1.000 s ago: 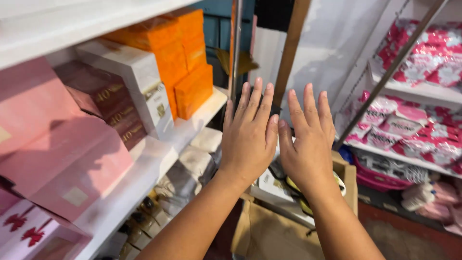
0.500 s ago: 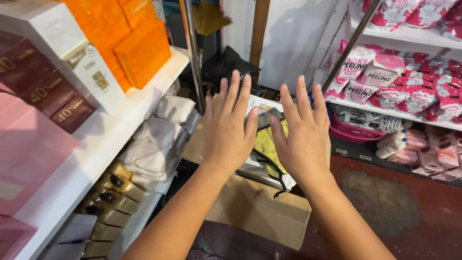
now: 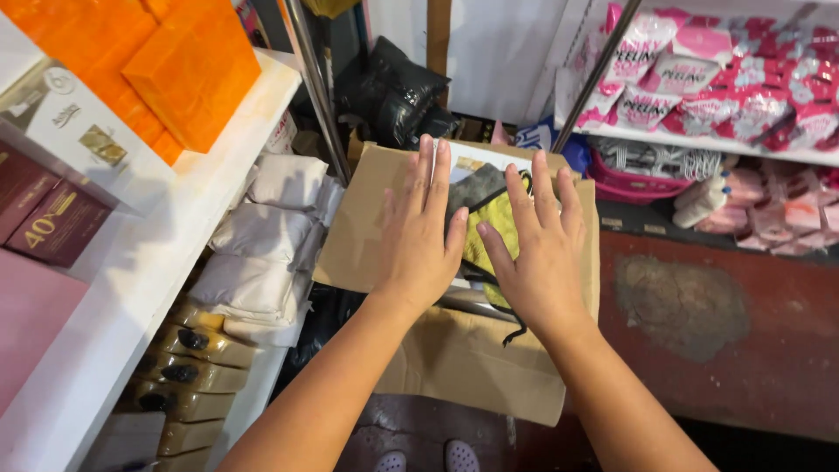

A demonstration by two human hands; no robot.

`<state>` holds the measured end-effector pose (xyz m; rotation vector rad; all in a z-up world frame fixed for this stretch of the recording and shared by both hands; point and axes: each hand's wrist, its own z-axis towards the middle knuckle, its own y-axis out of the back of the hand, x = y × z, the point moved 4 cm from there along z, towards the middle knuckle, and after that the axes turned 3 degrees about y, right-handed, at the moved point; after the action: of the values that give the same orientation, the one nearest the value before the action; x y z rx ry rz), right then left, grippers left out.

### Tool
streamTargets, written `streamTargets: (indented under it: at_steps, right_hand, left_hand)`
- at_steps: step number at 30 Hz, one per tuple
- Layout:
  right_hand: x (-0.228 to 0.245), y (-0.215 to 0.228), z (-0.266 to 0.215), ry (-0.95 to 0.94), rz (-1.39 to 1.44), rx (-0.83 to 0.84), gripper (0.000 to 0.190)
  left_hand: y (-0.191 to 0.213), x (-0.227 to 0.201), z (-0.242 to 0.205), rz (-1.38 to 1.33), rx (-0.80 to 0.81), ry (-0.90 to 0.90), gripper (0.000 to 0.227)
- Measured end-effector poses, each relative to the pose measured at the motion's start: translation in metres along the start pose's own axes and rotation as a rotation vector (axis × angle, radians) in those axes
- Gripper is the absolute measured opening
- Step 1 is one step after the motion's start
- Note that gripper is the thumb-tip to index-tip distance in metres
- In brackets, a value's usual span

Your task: The person wipes white product boxes with a gray cloth and places them on a white shelf. The person repeatedly takes boxes from a cardboard box, wipes them, and arranges them on the shelf.

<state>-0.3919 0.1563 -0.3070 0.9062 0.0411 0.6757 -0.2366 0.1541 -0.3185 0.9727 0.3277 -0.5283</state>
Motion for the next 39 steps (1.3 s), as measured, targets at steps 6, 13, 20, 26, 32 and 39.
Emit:
streamTargets:
  at_steps: [6, 13, 20, 26, 32, 39]
  right_hand:
    - [-0.016, -0.051, -0.019, -0.087, -0.019, 0.04, 0.075]
    - [-0.011, -0.079, -0.021, -0.123, -0.131, 0.082, 0.084]
    - [-0.024, -0.104, -0.005, -0.282, -0.224, 0.22, 0.102]
    - [-0.034, -0.102, -0.007, -0.323, -0.227, 0.166, 0.073]
    - [-0.036, -0.054, -0.009, -0.314, -0.045, -0.178, 0.049]
    - [-0.029, -0.027, -0.013, -0.371, 0.057, -0.231, 0.045]
  left_hand:
    - [-0.029, 0.042, -0.002, -0.016, 0.193, 0.035, 0.084]
    - [-0.047, 0.07, -0.002, 0.012, 0.283, 0.007, 0.09]
    - [-0.059, 0.084, 0.0, -0.132, 0.361, 0.003, 0.11]
    - [-0.038, 0.071, 0.004, -0.128, 0.606, 0.038, 0.141]
    - [-0.049, 0.071, -0.005, 0.07, 0.712, -0.06, 0.151]
    - [-0.065, 0.078, -0.014, 0.106, 0.611, -0.11, 0.121]
